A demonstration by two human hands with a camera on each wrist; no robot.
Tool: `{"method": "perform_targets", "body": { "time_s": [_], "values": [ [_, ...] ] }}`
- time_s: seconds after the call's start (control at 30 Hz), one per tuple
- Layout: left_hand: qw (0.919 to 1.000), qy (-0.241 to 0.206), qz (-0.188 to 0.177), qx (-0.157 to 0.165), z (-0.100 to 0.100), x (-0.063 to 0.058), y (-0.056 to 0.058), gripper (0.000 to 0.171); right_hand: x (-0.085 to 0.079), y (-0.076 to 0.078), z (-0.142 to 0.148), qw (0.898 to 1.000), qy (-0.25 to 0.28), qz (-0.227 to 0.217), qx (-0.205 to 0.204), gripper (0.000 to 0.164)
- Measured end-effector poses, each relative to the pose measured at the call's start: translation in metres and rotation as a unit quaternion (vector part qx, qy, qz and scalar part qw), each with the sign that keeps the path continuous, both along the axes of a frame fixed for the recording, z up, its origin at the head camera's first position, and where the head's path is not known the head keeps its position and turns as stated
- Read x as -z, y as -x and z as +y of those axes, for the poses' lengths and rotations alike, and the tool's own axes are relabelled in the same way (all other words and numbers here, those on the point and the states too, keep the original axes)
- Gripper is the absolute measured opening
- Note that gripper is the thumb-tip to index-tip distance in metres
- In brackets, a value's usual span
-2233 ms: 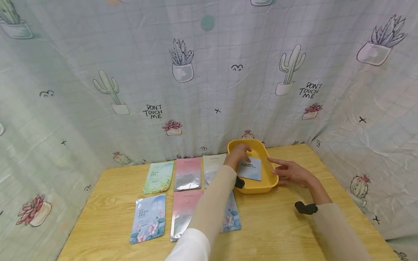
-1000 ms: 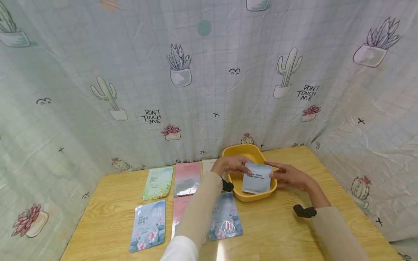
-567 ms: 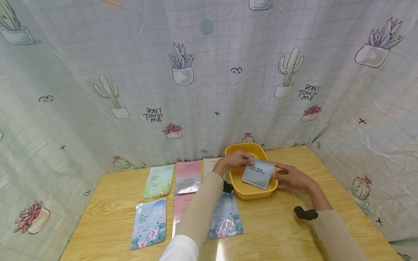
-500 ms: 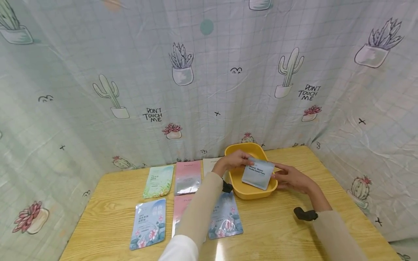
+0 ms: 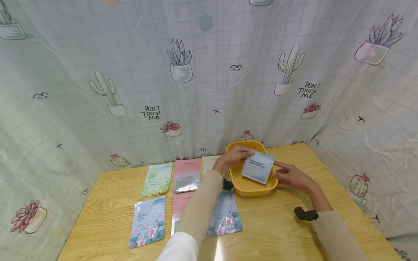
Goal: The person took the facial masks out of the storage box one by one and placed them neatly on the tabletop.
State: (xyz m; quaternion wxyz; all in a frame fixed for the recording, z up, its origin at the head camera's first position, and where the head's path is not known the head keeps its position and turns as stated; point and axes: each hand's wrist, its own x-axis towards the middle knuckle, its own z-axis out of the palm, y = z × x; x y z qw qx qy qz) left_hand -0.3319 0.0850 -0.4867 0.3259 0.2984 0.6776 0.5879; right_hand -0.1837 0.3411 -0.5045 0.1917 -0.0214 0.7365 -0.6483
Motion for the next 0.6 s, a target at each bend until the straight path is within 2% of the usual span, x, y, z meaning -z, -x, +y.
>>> {"method": "perform_targets", "body": {
  "time_s": [0.2,0.5,0.6],
  "values": [
    [0.9978,-0.045,-0.047,-0.015,-0.009,-0.005,-0.003,0.032,-0.001,0.002,-0.004,1.0,0.009,-0.006,-0.012,0.079],
    [0.9921,-0.105,-0.049,-0.048,-0.021,-0.018,-0.001,0.022,-0.006,0.003,-0.001,1.0,0.004,-0.001,-0.023,0.074],
    [0.989,-0.122,-0.056,-0.062,-0.023,-0.026,-0.003,0.026,-0.007,0.003,-0.002,1.0,0.007,-0.002,-0.026,0.074]
  ]
}}
